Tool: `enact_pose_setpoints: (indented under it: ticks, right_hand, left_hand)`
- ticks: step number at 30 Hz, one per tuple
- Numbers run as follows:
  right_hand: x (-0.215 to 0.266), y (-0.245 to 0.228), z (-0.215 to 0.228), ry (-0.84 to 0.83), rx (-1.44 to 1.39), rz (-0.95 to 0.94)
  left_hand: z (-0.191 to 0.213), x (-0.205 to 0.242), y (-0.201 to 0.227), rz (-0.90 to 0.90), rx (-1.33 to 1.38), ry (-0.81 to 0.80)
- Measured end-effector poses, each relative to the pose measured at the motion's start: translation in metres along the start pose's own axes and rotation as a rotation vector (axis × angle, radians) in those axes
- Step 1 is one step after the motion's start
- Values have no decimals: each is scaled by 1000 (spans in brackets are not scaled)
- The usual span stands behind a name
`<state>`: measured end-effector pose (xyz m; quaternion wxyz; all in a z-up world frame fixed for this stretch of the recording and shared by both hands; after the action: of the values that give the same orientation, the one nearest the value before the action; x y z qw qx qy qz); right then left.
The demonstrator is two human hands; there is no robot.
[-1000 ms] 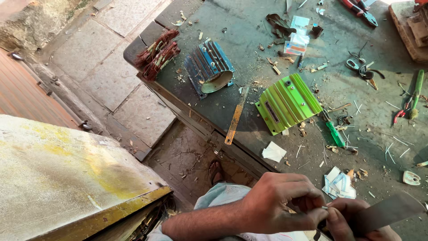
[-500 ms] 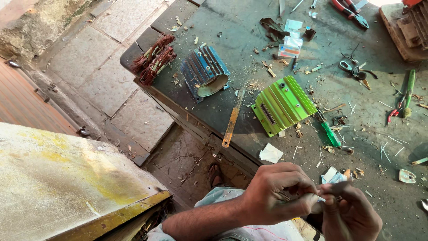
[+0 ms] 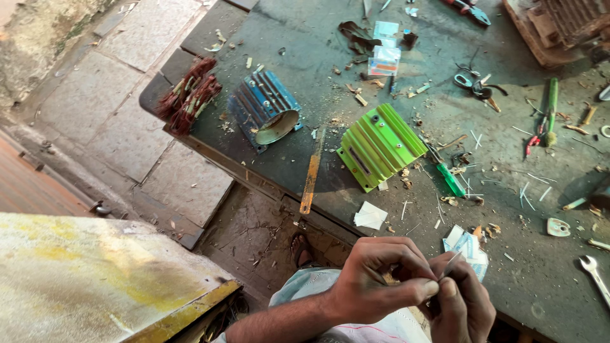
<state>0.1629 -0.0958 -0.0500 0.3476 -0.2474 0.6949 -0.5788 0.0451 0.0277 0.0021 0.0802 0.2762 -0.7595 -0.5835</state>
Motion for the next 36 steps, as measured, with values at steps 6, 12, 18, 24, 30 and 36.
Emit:
enact_pose_setpoints:
  ticks: [6, 12, 18, 24, 30, 36]
  right_hand:
    - [12, 26, 10, 129, -222, -238]
    - [0, -6, 3, 16, -950, 12]
    - [-7, -15, 8, 84, -362, -82]
    - [0, 3, 20, 128, 65, -252]
    - [-5, -15, 3, -177, 231, -54]
    - [-3, -25, -1, -124, 24, -18]
  left_hand:
    - [-15, 4, -33, 147, 373, 80]
    - [4, -4, -56, 250, 506, 279]
    - [8, -12, -29, 205, 115, 44]
    - [3, -20, 15, -49, -448, -30]
    - [5, -21, 15, 129, -352, -161]
    - [9, -23, 1, 237, -550, -90]
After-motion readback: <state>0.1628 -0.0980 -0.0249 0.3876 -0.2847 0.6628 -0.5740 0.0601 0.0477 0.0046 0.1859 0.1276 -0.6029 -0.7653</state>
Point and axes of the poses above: each hand's wrist, its own x-axis away from the middle knuckle, its own z-axis out of the back of the hand, y = z × x, the point moved 7 cm from there along -x, towards the middle knuckle, and after that the axes turned 3 degrees about z, right-handed, at the moved point
